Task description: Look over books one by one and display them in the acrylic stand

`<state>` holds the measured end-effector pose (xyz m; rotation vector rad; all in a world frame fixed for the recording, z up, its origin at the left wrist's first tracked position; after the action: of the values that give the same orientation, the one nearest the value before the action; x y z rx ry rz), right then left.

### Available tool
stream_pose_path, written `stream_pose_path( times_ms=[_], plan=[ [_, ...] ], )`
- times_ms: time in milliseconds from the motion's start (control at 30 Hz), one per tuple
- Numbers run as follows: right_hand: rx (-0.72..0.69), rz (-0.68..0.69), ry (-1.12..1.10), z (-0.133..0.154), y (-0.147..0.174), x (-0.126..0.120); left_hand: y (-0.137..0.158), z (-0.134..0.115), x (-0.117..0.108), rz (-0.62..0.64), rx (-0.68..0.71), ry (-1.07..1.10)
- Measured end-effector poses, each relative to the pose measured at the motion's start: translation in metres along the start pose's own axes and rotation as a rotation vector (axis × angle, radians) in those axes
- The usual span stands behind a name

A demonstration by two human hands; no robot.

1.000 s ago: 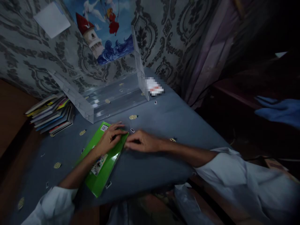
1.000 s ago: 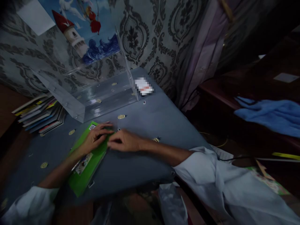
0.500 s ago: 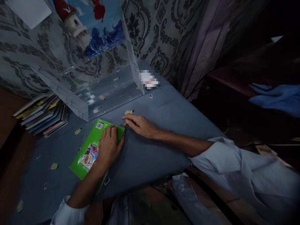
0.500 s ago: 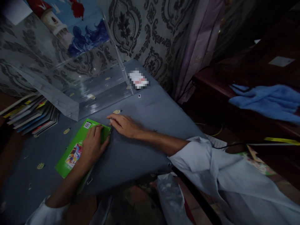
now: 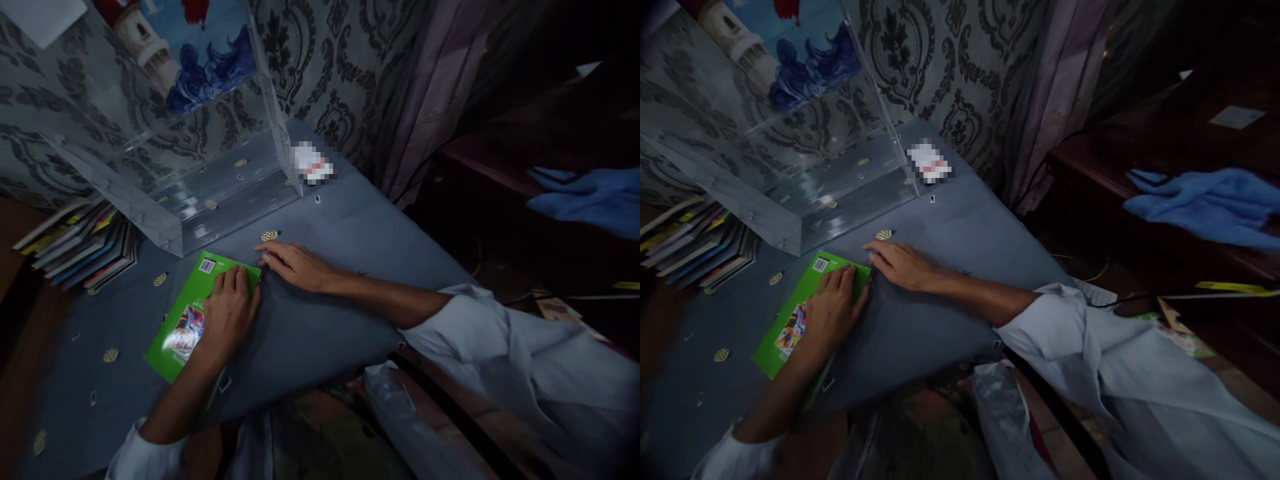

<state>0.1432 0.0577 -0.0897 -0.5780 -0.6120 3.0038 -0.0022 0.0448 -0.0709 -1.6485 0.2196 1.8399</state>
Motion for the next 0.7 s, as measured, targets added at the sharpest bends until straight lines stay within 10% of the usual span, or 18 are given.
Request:
stream_pose_path(
  times_ms=[700],
  plan=[
    [-0.047, -0.069, -0.085, 0.007, -0.002, -0.008, -0.013, 0.007, -0.018, 0.082, 0.036, 0.051]
  ],
)
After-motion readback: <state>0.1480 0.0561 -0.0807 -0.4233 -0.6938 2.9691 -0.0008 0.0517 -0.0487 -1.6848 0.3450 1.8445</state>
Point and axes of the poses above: each hand's wrist, its own y-axis away from the middle knuckle, its own x-axis out of the palm, z = x × y, the point moved 6 cm from there along -y, towards the middle knuckle, and after that the axes turned 10 degrees about -z, right-handed, at the moved point
